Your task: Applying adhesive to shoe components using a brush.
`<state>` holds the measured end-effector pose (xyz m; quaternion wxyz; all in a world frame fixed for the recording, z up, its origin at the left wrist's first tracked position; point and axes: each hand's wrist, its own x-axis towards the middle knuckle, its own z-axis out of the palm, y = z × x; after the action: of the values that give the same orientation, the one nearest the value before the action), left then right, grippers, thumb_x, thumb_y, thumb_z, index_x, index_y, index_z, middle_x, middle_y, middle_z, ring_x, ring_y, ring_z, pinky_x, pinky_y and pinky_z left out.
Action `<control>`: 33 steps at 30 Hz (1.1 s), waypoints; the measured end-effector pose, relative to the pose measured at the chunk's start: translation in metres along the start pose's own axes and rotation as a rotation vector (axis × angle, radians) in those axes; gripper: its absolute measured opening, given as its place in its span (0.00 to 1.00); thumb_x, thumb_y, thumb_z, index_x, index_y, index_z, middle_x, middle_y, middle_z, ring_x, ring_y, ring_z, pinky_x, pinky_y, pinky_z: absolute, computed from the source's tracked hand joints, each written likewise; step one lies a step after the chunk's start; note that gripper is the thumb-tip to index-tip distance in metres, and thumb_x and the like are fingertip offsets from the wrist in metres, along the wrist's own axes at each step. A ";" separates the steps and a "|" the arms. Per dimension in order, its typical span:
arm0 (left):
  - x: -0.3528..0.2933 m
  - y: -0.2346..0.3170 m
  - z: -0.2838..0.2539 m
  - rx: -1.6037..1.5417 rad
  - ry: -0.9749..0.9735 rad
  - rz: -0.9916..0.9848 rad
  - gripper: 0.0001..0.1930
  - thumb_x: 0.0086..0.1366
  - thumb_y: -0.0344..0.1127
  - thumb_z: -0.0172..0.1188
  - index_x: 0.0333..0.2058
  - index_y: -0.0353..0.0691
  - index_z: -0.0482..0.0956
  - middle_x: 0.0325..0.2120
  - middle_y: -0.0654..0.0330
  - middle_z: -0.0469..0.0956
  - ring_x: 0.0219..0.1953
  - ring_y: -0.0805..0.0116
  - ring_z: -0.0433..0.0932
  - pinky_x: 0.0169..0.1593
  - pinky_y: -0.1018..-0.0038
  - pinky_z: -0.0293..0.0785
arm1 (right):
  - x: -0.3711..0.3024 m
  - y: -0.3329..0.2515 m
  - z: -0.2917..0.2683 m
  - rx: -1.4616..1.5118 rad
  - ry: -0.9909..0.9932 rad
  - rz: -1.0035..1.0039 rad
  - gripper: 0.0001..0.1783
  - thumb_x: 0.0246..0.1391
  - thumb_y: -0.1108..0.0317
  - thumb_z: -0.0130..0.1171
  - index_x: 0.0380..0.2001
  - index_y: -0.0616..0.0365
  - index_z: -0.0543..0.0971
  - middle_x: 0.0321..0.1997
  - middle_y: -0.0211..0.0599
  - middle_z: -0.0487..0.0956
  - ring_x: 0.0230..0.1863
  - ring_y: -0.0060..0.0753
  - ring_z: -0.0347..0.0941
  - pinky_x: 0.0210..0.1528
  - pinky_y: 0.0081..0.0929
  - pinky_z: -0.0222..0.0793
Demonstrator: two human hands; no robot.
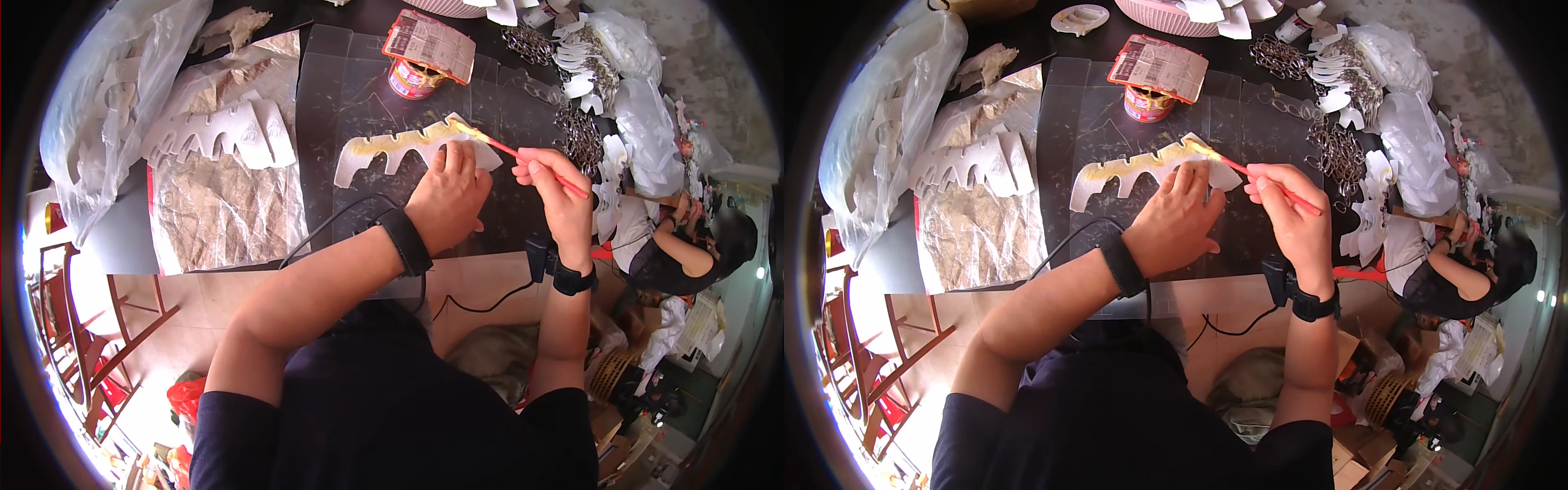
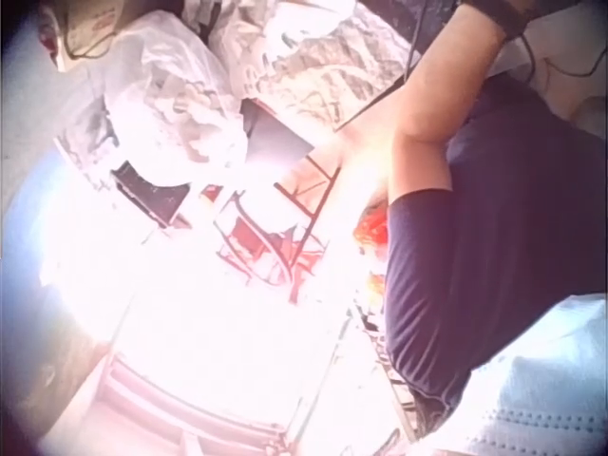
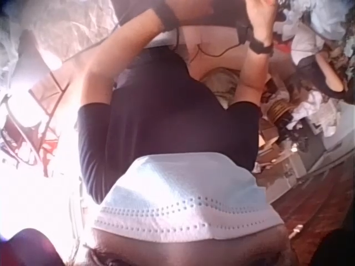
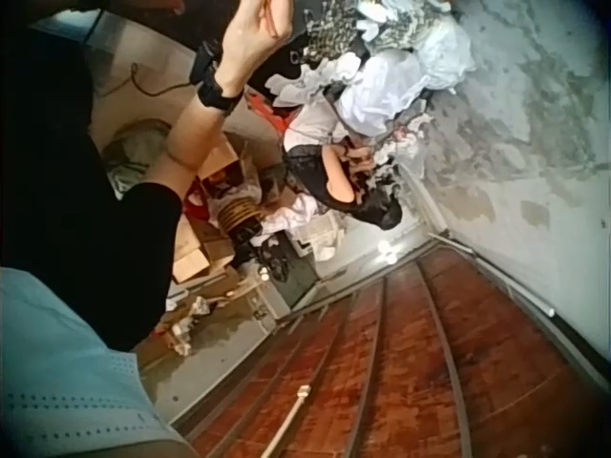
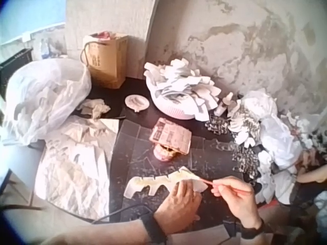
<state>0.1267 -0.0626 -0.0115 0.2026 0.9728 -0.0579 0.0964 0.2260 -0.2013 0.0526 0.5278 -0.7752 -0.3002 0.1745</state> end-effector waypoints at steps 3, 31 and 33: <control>0.001 -0.003 0.000 -0.047 -0.020 -0.001 0.34 0.42 0.49 0.69 0.43 0.34 0.68 0.50 0.40 0.62 0.54 0.47 0.62 0.54 0.61 0.64 | 0.004 0.006 -0.006 0.035 0.064 0.077 0.10 0.59 0.73 0.49 0.39 0.68 0.76 0.34 0.41 0.78 0.34 0.26 0.77 0.37 0.20 0.73; -0.004 -0.004 0.000 -0.030 -0.013 0.006 0.37 0.41 0.50 0.69 0.47 0.36 0.66 0.53 0.40 0.59 0.56 0.46 0.59 0.56 0.60 0.61 | 0.006 -0.001 -0.005 -0.071 -0.016 -0.065 0.07 0.57 0.78 0.50 0.36 0.69 0.75 0.35 0.39 0.78 0.34 0.25 0.77 0.39 0.19 0.73; -0.003 -0.002 -0.003 -0.020 -0.030 -0.001 0.37 0.41 0.50 0.69 0.46 0.35 0.66 0.53 0.39 0.59 0.56 0.45 0.59 0.56 0.60 0.61 | 0.009 0.001 -0.003 -0.076 -0.020 -0.118 0.07 0.56 0.79 0.50 0.37 0.69 0.75 0.35 0.39 0.77 0.35 0.25 0.76 0.39 0.19 0.73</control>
<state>0.1235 -0.0592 -0.0103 0.2117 0.9720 -0.0616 0.0813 0.2345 -0.1976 0.0536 0.5043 -0.7738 -0.3570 0.1392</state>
